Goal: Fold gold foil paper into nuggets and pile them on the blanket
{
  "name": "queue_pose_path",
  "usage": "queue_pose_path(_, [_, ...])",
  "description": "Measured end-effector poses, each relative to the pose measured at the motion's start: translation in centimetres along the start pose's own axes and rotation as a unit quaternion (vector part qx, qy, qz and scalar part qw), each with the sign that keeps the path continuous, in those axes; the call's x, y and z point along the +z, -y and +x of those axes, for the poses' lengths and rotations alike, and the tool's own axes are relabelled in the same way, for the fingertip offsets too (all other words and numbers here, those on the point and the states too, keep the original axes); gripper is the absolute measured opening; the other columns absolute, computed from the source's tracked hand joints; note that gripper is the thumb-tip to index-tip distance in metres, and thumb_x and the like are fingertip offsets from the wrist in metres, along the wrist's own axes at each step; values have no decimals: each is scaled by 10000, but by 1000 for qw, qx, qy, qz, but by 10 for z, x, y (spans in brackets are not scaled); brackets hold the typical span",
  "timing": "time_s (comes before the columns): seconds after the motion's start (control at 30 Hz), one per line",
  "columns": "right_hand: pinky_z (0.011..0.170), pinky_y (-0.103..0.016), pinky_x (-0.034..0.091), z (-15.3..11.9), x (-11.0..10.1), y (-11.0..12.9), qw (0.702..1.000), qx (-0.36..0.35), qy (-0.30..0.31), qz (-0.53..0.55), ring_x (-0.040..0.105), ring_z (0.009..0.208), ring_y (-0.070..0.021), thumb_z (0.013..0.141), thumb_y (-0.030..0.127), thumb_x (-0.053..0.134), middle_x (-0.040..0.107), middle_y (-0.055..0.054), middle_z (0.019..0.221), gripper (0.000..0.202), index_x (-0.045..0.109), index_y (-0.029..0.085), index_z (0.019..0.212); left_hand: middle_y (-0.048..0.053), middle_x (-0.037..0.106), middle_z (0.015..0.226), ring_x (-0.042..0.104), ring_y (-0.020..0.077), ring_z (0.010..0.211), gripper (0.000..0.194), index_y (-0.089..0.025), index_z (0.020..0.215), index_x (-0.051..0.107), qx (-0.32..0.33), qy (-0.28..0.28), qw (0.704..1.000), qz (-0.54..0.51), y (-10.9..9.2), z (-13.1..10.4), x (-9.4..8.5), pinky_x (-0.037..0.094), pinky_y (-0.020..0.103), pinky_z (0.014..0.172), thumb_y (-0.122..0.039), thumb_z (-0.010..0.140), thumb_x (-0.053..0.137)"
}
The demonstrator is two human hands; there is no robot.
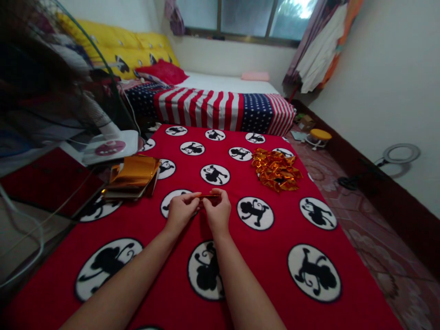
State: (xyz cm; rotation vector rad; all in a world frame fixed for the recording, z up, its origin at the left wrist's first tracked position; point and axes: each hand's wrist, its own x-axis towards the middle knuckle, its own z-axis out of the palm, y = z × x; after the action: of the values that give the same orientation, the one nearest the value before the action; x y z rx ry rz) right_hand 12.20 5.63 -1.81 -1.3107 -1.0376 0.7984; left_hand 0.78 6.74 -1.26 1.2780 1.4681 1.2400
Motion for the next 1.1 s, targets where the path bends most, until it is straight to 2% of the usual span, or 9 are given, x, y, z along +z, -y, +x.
queue_pose_path(0.17, [764, -338, 525, 7, 8, -5, 997, 9, -67, -46, 643, 835, -207, 626, 211, 668, 663, -72, 987, 398, 563, 176, 1009, 73, 769, 859, 722, 188, 746, 221, -156, 908, 765, 76, -14, 996, 35, 8, 1, 7, 594, 306, 726, -144, 748, 612])
queue_pose_path(0.4, [756, -338, 523, 8, 8, -2, 993, 12, -76, -94, 638, 813, -213, 603, 226, 665, 661, -60, 884, 362, 586, 170, 952, 65, 769, 864, 712, 167, 703, 226, -166, 942, 762, 88, 5, 996, 9, 12, -1, 5, 589, 286, 682, -158, 781, 603])
queue_pose_path(0.67, [689, -319, 537, 4, 4, -5, 994, 23, -94, -53, 637, 737, -194, 611, 238, 673, 655, -41, 829, 296, 603, 169, 890, 62, 768, 848, 711, 157, 706, 227, -164, 911, 765, 92, 16, 996, 9, 7, -4, 3, 584, 271, 692, -121, 772, 591])
queue_pose_path(0.87, [530, -275, 525, 4, 5, -9, 993, 69, -93, 37, 620, 644, -169, 642, 248, 622, 626, -17, 811, 274, 577, 182, 904, 59, 766, 849, 714, 165, 720, 215, -160, 902, 756, 92, 0, 996, -7, 8, -5, 4, 583, 266, 674, -121, 764, 596])
queue_pose_path(0.93, [563, -285, 535, 3, 5, -8, 994, 62, -89, 34, 626, 671, -174, 646, 242, 614, 627, -25, 831, 277, 575, 180, 914, 56, 765, 846, 711, 164, 723, 215, -161, 900, 755, 100, 0, 995, -2, 7, -5, 4, 580, 269, 691, -115, 762, 597])
queue_pose_path(1.1, [776, -333, 532, 1, 8, -3, 996, 1, -86, -21, 632, 838, -192, 620, 202, 633, 630, -47, 925, 404, 569, 173, 1018, 51, 764, 873, 708, 164, 784, 227, -179, 905, 758, 133, 16, 991, 17, 5, -6, 3, 563, 280, 775, -106, 770, 591])
